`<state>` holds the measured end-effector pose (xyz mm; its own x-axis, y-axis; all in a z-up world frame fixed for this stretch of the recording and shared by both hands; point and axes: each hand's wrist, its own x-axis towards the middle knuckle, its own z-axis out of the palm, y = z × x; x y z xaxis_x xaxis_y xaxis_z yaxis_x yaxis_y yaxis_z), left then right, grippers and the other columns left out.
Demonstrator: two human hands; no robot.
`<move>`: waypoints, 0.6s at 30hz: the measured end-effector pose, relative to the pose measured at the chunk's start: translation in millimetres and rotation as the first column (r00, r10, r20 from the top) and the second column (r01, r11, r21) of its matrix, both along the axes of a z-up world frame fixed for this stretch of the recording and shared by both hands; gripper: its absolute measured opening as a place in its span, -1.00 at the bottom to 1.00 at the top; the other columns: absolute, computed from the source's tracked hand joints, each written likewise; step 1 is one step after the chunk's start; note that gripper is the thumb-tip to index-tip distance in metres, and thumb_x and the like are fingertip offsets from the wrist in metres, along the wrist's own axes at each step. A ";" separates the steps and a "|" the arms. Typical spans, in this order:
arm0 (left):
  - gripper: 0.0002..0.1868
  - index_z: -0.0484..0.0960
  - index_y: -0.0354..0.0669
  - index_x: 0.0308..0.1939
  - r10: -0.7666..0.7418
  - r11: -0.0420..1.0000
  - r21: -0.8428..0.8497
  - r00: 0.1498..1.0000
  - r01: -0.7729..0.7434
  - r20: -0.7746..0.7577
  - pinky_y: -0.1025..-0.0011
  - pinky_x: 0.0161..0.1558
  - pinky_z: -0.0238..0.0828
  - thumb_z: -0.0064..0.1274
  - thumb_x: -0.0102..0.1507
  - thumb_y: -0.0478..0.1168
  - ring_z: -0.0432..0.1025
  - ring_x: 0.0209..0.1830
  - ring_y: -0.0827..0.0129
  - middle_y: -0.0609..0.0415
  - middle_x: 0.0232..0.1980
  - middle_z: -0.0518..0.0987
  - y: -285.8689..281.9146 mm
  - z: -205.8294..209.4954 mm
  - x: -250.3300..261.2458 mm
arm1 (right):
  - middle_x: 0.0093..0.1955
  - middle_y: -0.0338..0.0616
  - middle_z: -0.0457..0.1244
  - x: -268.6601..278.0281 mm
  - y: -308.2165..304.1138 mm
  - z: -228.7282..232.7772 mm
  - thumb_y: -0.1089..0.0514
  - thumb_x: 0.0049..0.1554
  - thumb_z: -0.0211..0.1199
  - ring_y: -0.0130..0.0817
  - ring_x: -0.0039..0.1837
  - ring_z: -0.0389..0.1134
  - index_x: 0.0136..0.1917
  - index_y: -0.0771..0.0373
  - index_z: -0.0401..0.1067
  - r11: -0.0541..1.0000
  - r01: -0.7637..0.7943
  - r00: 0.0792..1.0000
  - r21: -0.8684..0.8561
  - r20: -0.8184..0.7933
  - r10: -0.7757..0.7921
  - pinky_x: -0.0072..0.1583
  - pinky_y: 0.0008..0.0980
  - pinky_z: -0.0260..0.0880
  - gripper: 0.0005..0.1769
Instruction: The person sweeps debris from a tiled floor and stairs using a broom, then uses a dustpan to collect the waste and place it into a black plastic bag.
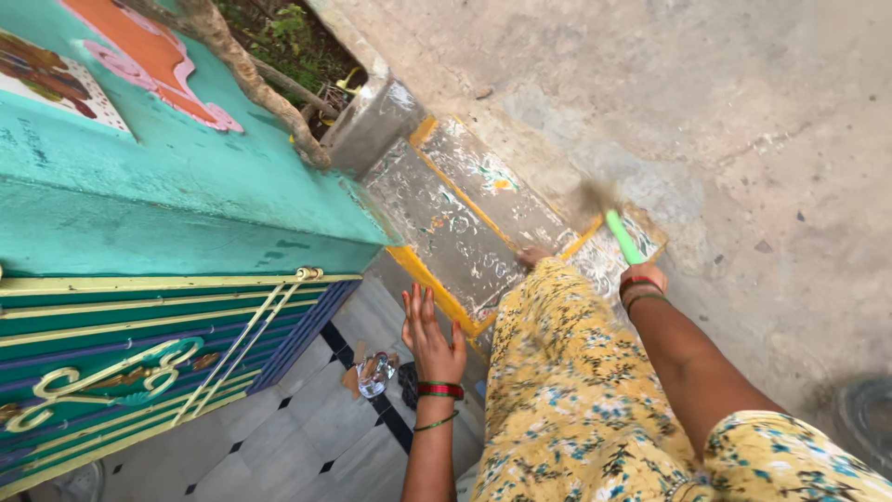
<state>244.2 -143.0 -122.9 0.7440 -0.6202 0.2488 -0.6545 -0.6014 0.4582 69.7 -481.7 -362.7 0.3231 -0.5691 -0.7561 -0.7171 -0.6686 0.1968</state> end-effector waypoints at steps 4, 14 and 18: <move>-0.17 0.10 -0.14 0.56 0.018 0.999 -0.031 1.000 -0.019 -0.022 -0.06 0.47 -0.11 0.07 0.23 -0.24 -0.08 0.67 -0.12 -0.18 0.64 0.08 -7.8 -2.1 -10.1 | 0.16 0.07 0.41 -50.4 31.4 5.8 -0.14 0.33 0.03 0.00 0.19 0.44 0.12 0.12 0.60 0.904 0.427 0.854 0.022 0.319 -0.411 0.15 -0.06 0.43 -0.58; -0.18 0.06 -0.12 0.58 -0.028 1.000 -0.009 0.997 0.027 -0.071 -0.14 0.48 -0.15 0.05 0.26 -0.23 -0.12 0.69 -0.12 -0.16 0.66 0.04 -30.6 -19.4 -28.5 | 0.26 0.00 0.37 -100.2 12.0 0.2 -0.10 0.35 -0.07 -0.06 0.28 0.42 0.28 0.09 0.53 0.991 0.130 0.990 0.038 0.048 -0.132 0.26 -0.10 0.42 -0.54; -0.18 0.07 -0.09 0.58 -0.051 0.999 0.012 0.994 0.053 -0.099 -0.14 0.46 -0.12 0.08 0.27 -0.20 -0.12 0.69 -0.10 -0.14 0.67 0.04 -51.4 -24.2 -41.6 | 0.27 0.10 0.36 -121.9 24.4 -4.2 -0.13 0.41 -0.11 0.04 0.28 0.39 0.33 0.18 0.49 0.852 0.495 0.833 0.171 0.185 -0.521 0.28 -0.05 0.37 -0.49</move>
<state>202.6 -194.4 -147.1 0.7312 -0.6615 0.1666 -0.6370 -0.5748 0.5137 -52.2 -457.3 -366.9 0.1737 -0.6149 -0.7692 -0.9770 -0.2059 -0.0561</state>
